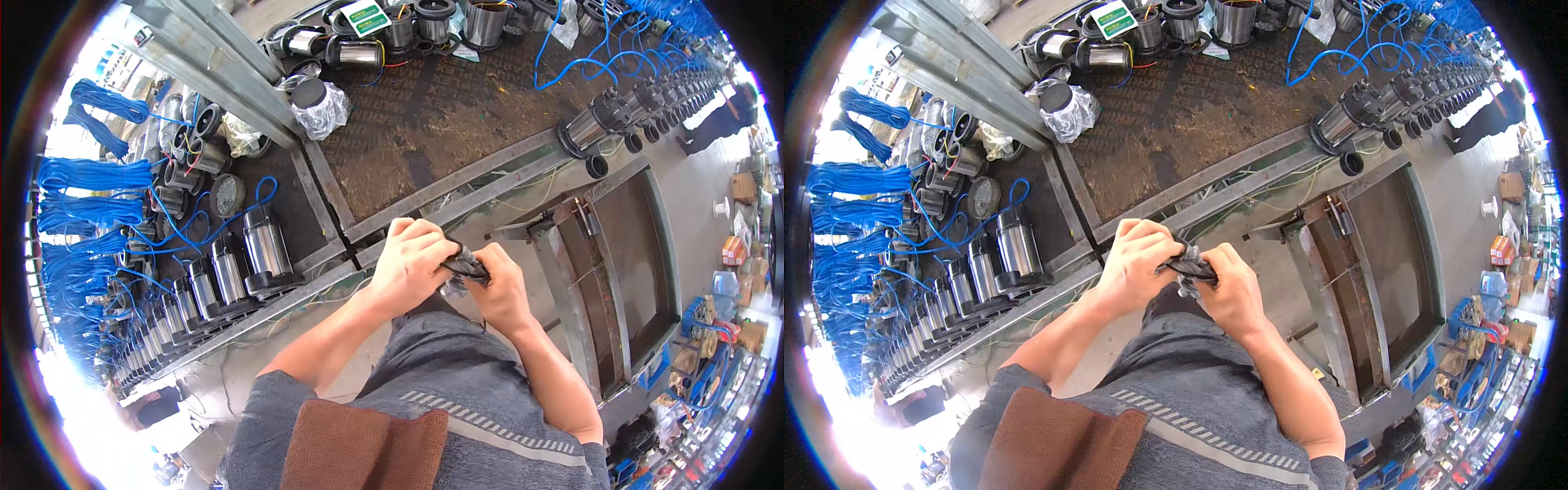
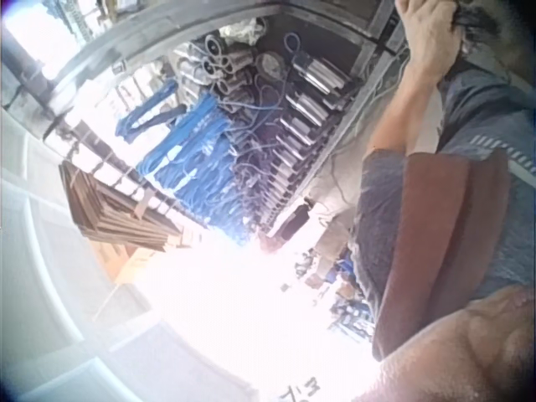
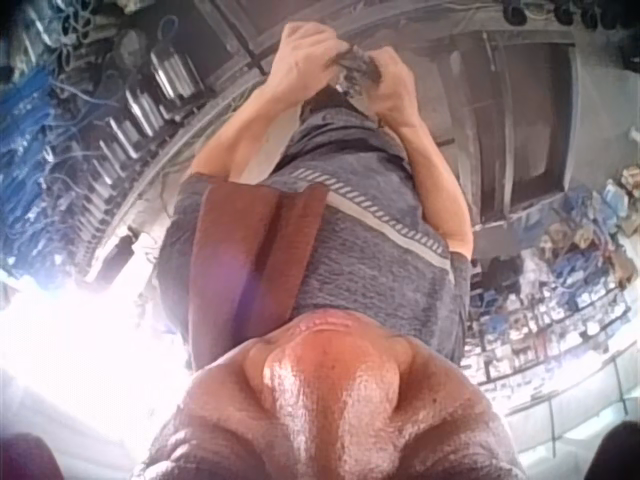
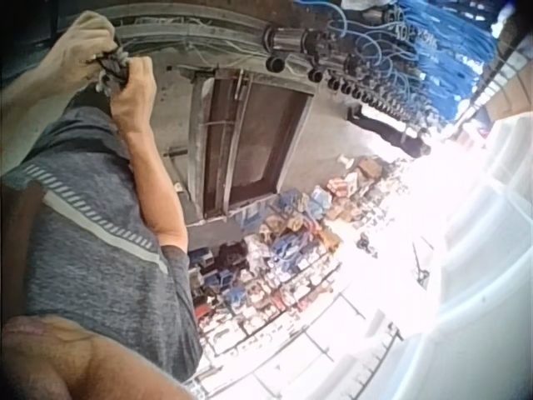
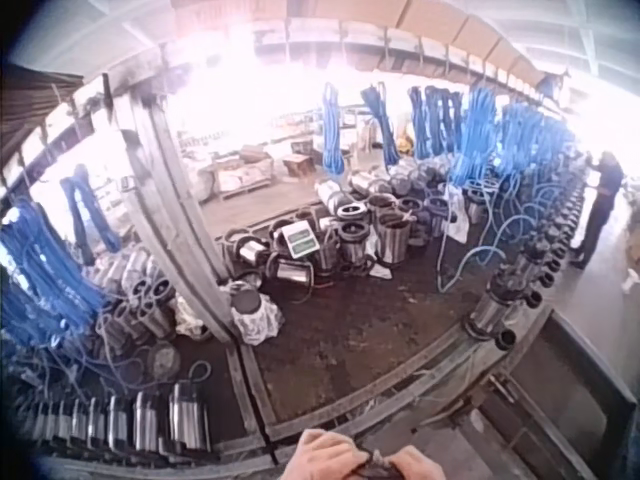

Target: Testing water pumps by submerging them in a water tank and using an air line to check functionality.

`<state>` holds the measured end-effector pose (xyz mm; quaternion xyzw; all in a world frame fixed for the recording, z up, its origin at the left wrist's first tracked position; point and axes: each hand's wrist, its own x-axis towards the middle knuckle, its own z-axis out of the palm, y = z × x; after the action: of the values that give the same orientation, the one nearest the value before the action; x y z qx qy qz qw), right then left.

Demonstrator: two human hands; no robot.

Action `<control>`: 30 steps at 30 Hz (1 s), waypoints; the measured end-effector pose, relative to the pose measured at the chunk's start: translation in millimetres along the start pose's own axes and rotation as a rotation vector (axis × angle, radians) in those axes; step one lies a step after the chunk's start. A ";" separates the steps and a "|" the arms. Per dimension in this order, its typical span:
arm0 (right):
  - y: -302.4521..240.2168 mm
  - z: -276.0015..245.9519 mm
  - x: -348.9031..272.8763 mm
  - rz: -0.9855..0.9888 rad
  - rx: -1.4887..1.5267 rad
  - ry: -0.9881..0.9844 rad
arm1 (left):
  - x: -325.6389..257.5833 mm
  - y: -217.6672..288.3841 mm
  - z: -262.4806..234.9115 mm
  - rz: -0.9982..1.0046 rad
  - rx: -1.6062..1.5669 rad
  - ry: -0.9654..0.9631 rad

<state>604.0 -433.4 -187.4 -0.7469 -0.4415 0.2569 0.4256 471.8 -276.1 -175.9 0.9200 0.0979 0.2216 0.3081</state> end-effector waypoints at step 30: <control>110.8 279.3 -580.4 1.765 0.899 1.193 | -63.8 -131.0 82.0 -1.202 -0.388 -0.162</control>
<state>163.2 -856.4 -419.7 -0.5791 0.6362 0.2054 0.4665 448.2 -235.6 -336.4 0.6458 0.5314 -0.0466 0.5462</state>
